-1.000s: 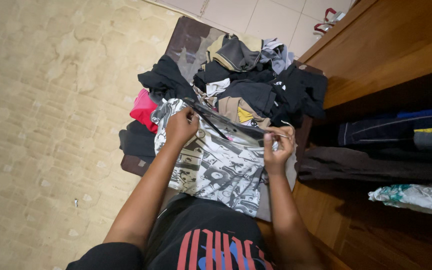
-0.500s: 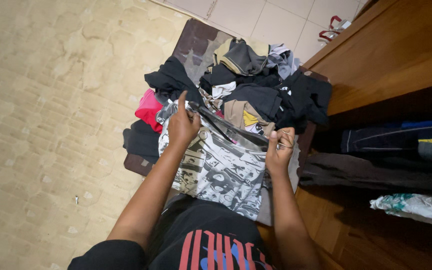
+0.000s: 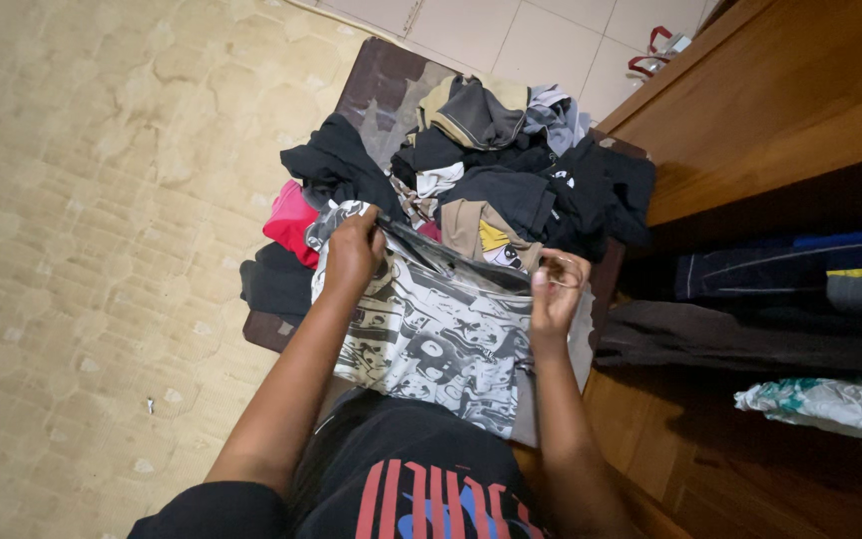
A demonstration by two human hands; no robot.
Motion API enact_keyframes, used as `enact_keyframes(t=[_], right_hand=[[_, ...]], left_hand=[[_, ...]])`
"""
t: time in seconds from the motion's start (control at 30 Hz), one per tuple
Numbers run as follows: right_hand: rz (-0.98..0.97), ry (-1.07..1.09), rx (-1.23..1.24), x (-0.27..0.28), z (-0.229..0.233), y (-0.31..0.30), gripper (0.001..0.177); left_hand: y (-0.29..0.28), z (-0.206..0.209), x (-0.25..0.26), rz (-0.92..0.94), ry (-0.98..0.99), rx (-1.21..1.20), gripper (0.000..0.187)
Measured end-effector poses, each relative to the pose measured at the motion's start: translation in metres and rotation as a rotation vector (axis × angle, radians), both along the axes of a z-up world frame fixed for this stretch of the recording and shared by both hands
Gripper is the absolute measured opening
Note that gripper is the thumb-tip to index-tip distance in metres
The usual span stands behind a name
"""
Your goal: The person picks up shirts from a pile on a bench, places them on hangers, and hangs them in a wooden wardrobe. The person handles multiple shirts, including a white patterned one and a black one, and uses different hangers to organize them.
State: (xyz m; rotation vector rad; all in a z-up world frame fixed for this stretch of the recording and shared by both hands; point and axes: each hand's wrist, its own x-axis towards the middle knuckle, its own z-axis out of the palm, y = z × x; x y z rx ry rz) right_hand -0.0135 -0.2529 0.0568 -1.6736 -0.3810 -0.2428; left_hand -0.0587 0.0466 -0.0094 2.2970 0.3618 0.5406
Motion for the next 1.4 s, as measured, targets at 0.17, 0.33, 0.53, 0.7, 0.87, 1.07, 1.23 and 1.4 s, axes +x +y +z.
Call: enact_keyframes(t=[0.17,0.33,0.53,0.7,0.87,1.07,1.23,1.4], right_hand=[[0.030,0.030,-0.361,-0.004,-0.008,-0.015,0.022],[0.115,0.063,-0.269,-0.002,-0.013,-0.028,0.011],[0.190,0.043,-0.316,-0.003,0.000,-0.036,0.007],[0.169,0.038,-0.368,-0.006,0.007,-0.038,0.008],[0.225,0.028,-0.367,-0.006,0.012,-0.040,0.010],[0.226,-0.004,-0.406,-0.007,0.019,-0.038,0.007],[0.237,0.014,-0.466,-0.008,0.032,-0.038,0.009],[0.279,-0.075,-0.438,-0.009,0.062,-0.020,0.010]], left_hand=[[0.002,0.006,0.001,-0.046,0.028,0.047,0.029],[0.005,0.013,0.001,-0.075,-0.029,0.029,0.031],[0.013,0.019,0.004,0.018,0.100,-0.040,0.016],[0.017,0.035,0.004,0.043,0.110,0.009,0.008],[0.014,0.056,0.003,0.097,0.156,0.038,0.007],[0.010,0.066,0.000,0.028,0.105,0.164,0.008],[0.001,0.092,-0.002,-0.023,0.019,0.179,0.007],[-0.014,0.131,-0.007,-0.144,-0.023,0.122,0.009]])
